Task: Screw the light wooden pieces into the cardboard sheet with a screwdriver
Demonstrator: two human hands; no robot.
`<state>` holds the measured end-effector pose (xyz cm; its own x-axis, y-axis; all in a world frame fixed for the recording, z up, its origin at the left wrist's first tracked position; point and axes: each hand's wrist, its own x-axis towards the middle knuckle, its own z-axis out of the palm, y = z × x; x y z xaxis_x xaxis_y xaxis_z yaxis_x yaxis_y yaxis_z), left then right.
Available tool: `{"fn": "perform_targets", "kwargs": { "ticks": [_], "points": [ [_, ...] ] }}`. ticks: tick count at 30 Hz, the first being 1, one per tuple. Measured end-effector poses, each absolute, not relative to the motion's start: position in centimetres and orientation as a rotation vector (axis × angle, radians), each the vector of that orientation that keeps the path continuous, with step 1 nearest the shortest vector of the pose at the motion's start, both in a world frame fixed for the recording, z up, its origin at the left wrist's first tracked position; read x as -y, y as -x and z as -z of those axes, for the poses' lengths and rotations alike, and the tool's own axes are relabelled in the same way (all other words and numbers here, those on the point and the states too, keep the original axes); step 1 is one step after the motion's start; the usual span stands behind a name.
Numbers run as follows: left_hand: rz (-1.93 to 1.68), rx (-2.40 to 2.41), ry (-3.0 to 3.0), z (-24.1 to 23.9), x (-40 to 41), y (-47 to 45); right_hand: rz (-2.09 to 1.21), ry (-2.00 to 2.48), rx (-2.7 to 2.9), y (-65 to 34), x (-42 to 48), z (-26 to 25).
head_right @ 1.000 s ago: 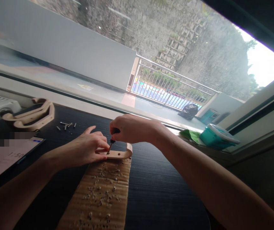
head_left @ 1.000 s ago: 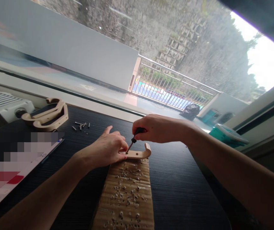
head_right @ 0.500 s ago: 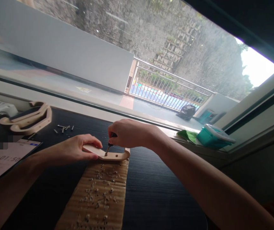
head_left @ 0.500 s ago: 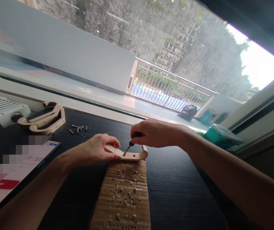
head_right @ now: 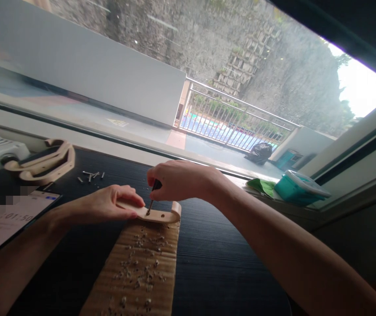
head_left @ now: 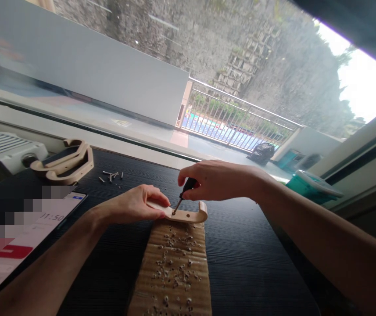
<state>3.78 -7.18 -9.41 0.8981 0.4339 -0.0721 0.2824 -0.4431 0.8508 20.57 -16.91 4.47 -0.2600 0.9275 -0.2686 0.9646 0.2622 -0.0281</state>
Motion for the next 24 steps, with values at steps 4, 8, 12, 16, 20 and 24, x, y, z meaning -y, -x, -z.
{"fn": "perform_targets", "kwargs": {
  "ticks": [4, 8, 12, 16, 20, 24],
  "points": [
    [-0.194, -0.515, -2.049, 9.8, 7.0, -3.8, 0.314, -1.739, -2.362, -20.5, 17.0, -4.8],
    [-0.211, -0.550, -2.095, 10.0, 6.7, -3.7, 0.345, -1.741, -2.341, -20.4, 17.0, -4.7],
    [-0.161, -0.547, -2.021, 9.9, 6.6, -3.7, 0.376, -1.755, -2.351, -20.4, 17.1, -4.6],
    [-0.115, -0.507, -1.915, 10.1, 6.5, -3.9, 0.387, -1.772, -2.345, -20.5, 17.3, -4.5],
    [-0.134, -0.474, -1.839, 10.4, 6.4, -4.0, 0.390, -1.781, -2.352, -20.5, 17.3, -4.4],
    [-0.141, -0.468, -1.810, 10.6, 6.2, -4.0, 0.385, -1.787, -2.351, -20.7, 17.2, -4.3]
  ]
}}
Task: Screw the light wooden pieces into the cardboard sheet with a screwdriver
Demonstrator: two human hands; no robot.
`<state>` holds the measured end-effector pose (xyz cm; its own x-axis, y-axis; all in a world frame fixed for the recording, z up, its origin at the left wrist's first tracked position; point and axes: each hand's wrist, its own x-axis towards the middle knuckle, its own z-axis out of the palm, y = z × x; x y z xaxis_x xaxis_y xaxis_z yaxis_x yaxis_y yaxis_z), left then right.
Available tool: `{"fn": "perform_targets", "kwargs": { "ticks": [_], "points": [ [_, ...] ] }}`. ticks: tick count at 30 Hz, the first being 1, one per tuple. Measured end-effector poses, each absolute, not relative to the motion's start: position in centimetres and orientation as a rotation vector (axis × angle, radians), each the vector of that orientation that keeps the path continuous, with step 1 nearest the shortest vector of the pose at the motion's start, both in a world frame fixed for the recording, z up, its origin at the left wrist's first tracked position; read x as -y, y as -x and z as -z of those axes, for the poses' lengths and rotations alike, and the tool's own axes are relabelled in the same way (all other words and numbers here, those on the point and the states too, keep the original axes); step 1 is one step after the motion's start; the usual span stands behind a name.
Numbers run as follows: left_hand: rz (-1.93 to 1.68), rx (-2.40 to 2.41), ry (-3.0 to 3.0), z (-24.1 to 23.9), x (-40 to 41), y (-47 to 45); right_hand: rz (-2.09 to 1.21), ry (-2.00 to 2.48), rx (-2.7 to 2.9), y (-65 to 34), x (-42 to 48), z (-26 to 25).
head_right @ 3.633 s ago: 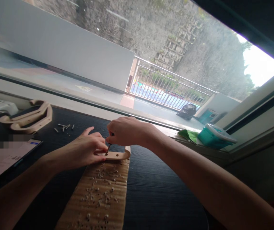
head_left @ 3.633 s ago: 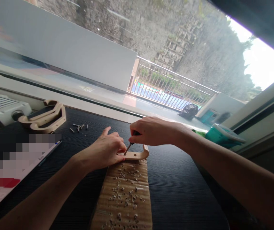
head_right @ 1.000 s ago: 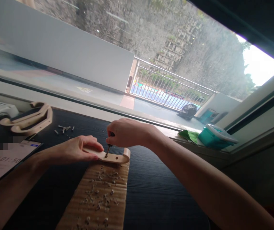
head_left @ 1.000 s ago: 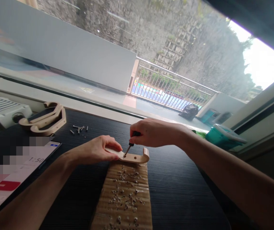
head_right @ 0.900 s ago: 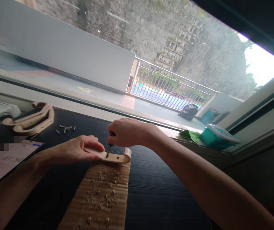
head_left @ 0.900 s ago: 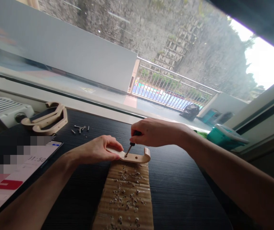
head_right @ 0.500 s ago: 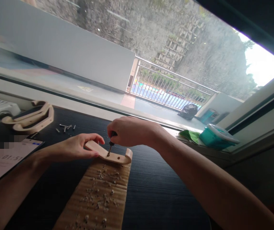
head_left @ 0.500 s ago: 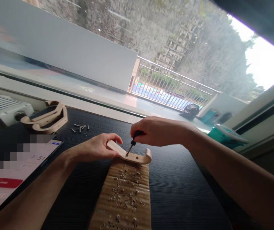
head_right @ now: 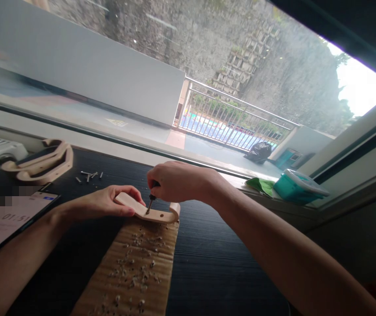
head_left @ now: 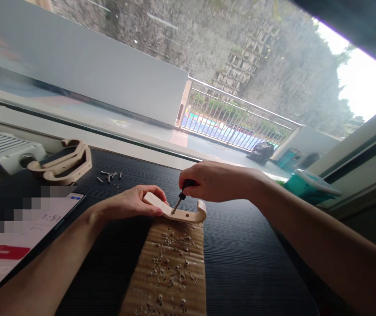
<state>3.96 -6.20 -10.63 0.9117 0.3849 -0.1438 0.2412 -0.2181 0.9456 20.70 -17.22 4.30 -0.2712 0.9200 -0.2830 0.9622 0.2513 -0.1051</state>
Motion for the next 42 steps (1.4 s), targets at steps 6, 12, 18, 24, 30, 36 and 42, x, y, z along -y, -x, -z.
{"fn": "perform_targets", "kwargs": {
  "ticks": [6, 12, 18, 24, 30, 36, 42],
  "points": [
    [-0.104, -0.528, -1.931, 10.1, 6.2, -3.6, 0.401, -1.762, -2.365, -20.8, 17.0, -4.3],
    [-0.016, -0.529, -1.942, 9.2, 6.4, -3.1, 0.382, -1.753, -2.363, -20.4, 17.3, -4.4],
    [0.000, -0.550, -2.000, 8.6, 6.8, -2.9, 0.350, -1.762, -2.374, -20.3, 17.4, -4.2],
    [0.039, -0.481, -2.030, 8.0, 7.1, -2.6, 0.315, -1.764, -2.384, -20.2, 17.6, -4.1],
    [-0.004, -0.476, -1.983, 7.6, 7.7, -2.7, 0.250, -1.756, -2.351, -19.8, 17.3, -4.0],
    [-0.027, -0.485, -1.975, 7.6, 7.8, -2.6, 0.280, -1.730, -2.357, -19.9, 17.3, -4.5],
    [-0.019, -0.501, -1.979, 7.9, 7.6, -2.5, 0.346, -1.683, -2.405, -19.8, 17.2, -4.7]
  ]
}}
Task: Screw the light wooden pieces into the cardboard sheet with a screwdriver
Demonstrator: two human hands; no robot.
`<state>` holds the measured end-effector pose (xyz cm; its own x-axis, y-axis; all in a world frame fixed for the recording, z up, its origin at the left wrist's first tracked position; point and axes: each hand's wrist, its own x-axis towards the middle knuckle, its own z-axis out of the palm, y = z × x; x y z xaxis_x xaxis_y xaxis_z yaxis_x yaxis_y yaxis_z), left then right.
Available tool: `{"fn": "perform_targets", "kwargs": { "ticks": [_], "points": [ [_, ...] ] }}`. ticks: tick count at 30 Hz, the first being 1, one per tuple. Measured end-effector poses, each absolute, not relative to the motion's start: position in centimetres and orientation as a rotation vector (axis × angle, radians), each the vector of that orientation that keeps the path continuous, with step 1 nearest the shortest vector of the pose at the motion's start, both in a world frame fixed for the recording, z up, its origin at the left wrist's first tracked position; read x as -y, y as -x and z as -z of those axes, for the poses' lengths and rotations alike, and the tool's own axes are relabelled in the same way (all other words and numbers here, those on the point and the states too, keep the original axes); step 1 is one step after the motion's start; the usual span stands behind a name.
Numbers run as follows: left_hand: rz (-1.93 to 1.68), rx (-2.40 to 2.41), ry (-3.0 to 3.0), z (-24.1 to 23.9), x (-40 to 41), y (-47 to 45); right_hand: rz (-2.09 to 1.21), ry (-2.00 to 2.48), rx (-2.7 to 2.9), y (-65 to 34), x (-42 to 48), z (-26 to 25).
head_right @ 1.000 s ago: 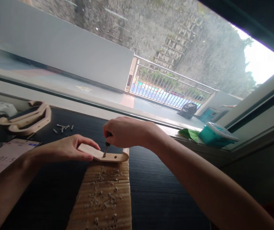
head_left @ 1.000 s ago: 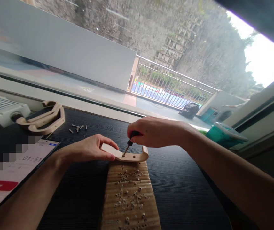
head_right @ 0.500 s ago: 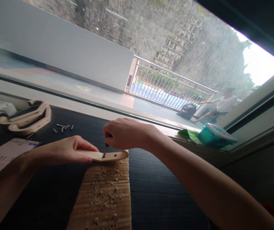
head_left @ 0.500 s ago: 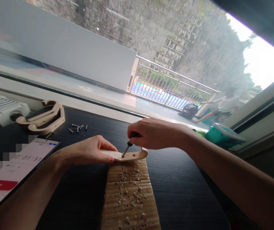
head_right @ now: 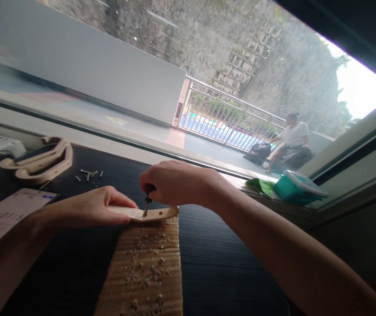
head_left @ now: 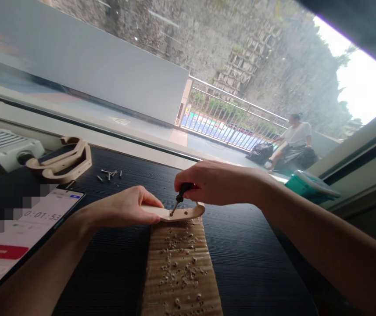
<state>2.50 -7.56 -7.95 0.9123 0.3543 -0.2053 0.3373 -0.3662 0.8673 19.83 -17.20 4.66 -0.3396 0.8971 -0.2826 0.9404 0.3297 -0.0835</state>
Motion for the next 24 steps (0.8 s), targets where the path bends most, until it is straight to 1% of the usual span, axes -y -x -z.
{"fn": "perform_targets", "kwargs": {
  "ticks": [8, 14, 18, 24],
  "points": [
    [-0.031, -0.512, -1.982, 7.57, 7.81, -2.74, 0.359, -1.793, -2.371, -20.50, 17.42, -3.98],
    [-0.039, -0.529, -1.982, 7.07, 8.12, -2.81, 0.311, -1.742, -2.371, -20.13, 17.87, -4.78],
    [-0.036, -0.559, -1.999, 7.22, 8.08, -2.77, 0.345, -1.712, -2.404, -20.08, 17.70, -4.78],
    [-0.077, -0.541, -2.035, 7.89, 7.84, -2.93, 0.359, -1.769, -2.377, -19.61, 17.64, -4.39]
  ]
}}
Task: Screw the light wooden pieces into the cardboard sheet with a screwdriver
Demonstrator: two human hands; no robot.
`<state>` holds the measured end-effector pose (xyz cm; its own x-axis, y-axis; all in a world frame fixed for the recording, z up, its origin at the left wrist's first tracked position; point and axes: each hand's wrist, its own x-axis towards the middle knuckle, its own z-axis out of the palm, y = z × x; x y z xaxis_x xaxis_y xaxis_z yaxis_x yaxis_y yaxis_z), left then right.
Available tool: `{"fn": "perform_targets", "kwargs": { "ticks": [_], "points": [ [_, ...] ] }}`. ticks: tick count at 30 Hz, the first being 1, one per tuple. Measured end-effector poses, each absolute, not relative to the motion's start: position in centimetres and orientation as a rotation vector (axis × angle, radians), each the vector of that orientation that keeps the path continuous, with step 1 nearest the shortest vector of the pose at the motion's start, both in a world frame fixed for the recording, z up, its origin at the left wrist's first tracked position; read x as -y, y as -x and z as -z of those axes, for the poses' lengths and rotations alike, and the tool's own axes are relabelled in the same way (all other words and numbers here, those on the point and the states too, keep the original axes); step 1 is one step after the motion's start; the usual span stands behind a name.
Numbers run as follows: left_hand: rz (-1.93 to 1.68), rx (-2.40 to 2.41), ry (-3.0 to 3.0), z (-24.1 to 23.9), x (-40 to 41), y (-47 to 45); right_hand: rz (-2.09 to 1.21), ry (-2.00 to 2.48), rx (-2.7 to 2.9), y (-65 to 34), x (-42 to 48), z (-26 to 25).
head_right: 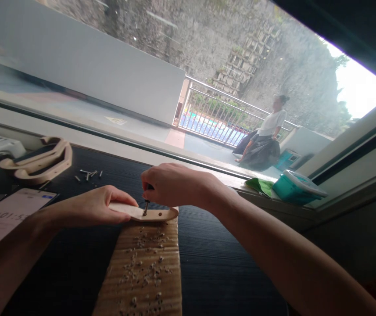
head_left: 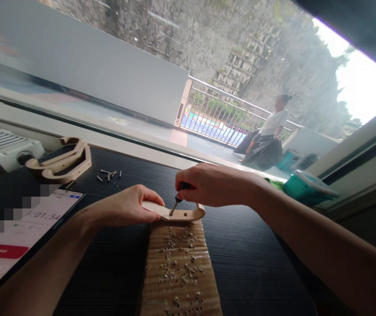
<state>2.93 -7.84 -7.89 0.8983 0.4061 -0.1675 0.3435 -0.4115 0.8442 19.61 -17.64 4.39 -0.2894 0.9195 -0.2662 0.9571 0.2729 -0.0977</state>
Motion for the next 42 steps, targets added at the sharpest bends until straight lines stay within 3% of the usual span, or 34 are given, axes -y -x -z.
{"fn": "perform_targets", "kwargs": {
  "ticks": [22, 42],
  "points": [
    [-0.059, -0.626, -1.972, 8.7, 7.3, -3.3, 0.229, -1.755, -2.348, -19.1, 17.4, -4.4],
    [-0.047, -0.633, -1.968, 8.7, 7.4, -3.4, 0.312, -1.773, -2.367, -20.0, 17.7, -4.2]
  ]
}}
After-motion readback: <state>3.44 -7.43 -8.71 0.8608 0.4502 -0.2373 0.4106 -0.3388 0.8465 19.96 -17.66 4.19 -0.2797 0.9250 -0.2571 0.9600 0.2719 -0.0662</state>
